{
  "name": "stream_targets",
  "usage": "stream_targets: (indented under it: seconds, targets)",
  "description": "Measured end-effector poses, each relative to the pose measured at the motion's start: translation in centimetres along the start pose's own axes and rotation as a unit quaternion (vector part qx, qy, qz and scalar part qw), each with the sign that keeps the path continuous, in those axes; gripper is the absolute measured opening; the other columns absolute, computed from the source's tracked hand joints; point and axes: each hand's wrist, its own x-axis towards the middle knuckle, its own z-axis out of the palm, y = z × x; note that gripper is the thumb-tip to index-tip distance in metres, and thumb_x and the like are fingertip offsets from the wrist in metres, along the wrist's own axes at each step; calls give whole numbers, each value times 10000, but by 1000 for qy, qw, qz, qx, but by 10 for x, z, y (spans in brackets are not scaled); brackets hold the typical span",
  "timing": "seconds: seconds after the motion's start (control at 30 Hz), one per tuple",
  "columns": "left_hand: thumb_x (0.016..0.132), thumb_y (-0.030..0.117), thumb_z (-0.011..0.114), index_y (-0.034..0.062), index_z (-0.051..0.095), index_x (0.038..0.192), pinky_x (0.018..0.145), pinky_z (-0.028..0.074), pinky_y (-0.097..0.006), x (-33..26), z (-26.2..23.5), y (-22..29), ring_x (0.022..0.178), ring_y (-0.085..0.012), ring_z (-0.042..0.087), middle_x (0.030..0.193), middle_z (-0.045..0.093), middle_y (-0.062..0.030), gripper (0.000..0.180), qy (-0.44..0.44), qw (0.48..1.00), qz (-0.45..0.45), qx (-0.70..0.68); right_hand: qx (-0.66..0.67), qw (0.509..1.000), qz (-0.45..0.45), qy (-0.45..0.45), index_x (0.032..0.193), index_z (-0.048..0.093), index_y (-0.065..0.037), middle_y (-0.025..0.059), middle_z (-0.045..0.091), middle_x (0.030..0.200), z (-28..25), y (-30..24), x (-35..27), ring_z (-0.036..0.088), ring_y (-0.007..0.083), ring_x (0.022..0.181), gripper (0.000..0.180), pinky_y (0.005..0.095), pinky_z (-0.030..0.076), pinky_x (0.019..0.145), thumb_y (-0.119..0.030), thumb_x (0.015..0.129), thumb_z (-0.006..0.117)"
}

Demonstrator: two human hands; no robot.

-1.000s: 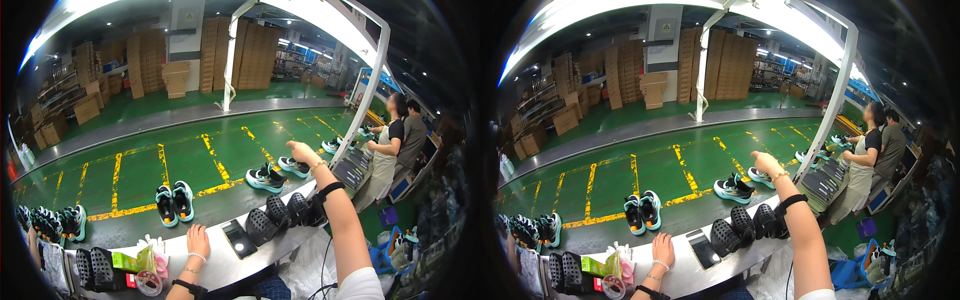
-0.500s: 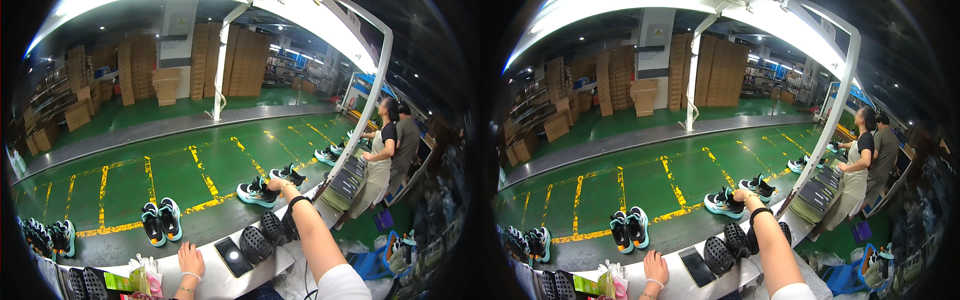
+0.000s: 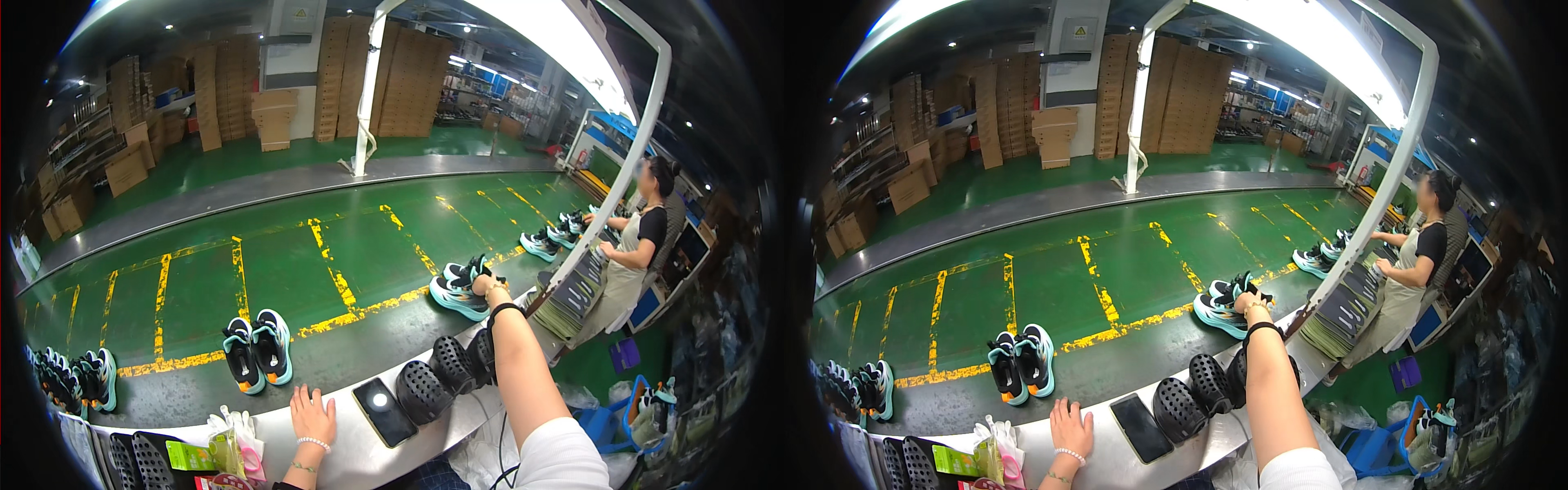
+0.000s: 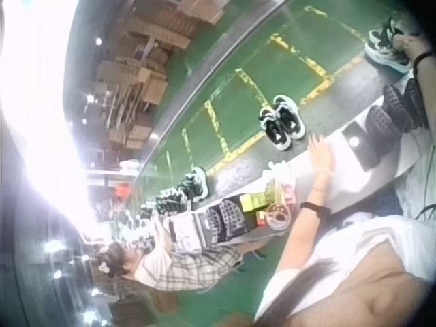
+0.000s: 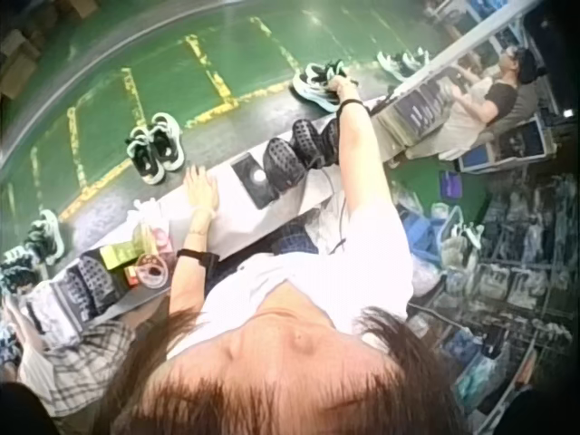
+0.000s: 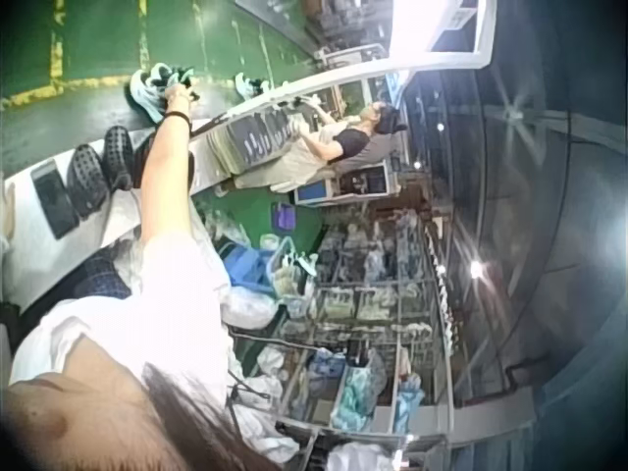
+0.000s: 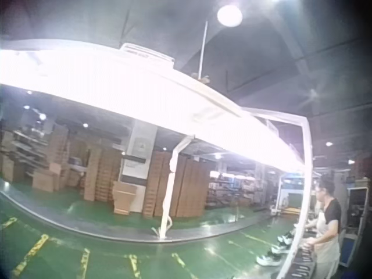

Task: The recorder is assembling components of athletic shoes at a manufacturing conveyor belt, matching uppers with soles and organizing them on the line.

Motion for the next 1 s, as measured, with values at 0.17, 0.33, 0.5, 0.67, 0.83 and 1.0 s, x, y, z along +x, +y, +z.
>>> stream_targets:
  seconds: [0.17, 0.33, 0.5, 0.67, 0.83, 1.0]
  targets:
    - [867, 336, 547, 3, 551, 1123, 1076, 251, -467, -2, 3, 9, 1280, -395, 352, 1292, 453, -244, 420, 6, 1000, -4, -5, 101, 992, -63, 39, 1157, 587, -121, 146, 504, 1270, -5, -12, -18, 448, 333, 1212, 334, 428, 384, 999, -269, 873, 497]
    - [878, 355, 530, 24, 531, 1197, 1085, 243, -469, 5, 12, 29, 1291, -402, 340, 1311, 447, -245, 460, 2, 999, 17, -30, 7, 892, -314, 325, 652, 670, -28, 198, 650, 717, -3, -36, -20, 645, 359, 642, 228, 451, 526, 598, -146, 751, 503]
    - [904, 393, 501, 84, 455, 1329, 1086, 253, -460, 4, 21, 19, 1275, -368, 376, 1314, 466, -214, 527, 9, 999, 31, -43, 131, 903, -385, 138, 831, 657, 9, 268, 639, 876, -9, -174, -128, 633, 384, 829, 243, 463, 489, 742, -157, 788, 485]
    - [894, 350, 523, 110, 371, 1399, 1053, 298, -439, 4, 8, 14, 1216, -364, 424, 1319, 462, -212, 580, 54, 992, 26, -113, 179, 916, -346, -95, 986, 646, 72, 249, 658, 1010, 8, -256, -253, 648, 338, 937, 392, 380, 488, 826, -254, 793, 541]
    - [860, 280, 566, 147, 352, 1416, 1028, 325, -426, 4, 15, 16, 1164, -362, 464, 1326, 461, -208, 610, 44, 988, 46, -141, 159, 862, -480, -41, 1299, 480, -4, 184, 613, 1178, 17, -243, -273, 598, 298, 1035, 533, 381, 467, 868, -260, 845, 589]
    - [827, 242, 617, 216, 321, 1440, 1028, 338, -440, 3, 17, 16, 1157, -369, 484, 1349, 445, -226, 681, 55, 981, 57, -180, 335, 842, -415, 85, 1163, 585, -10, 162, 686, 817, -35, -99, -328, 662, 230, 734, 415, 347, 511, 675, -278, 849, 626]
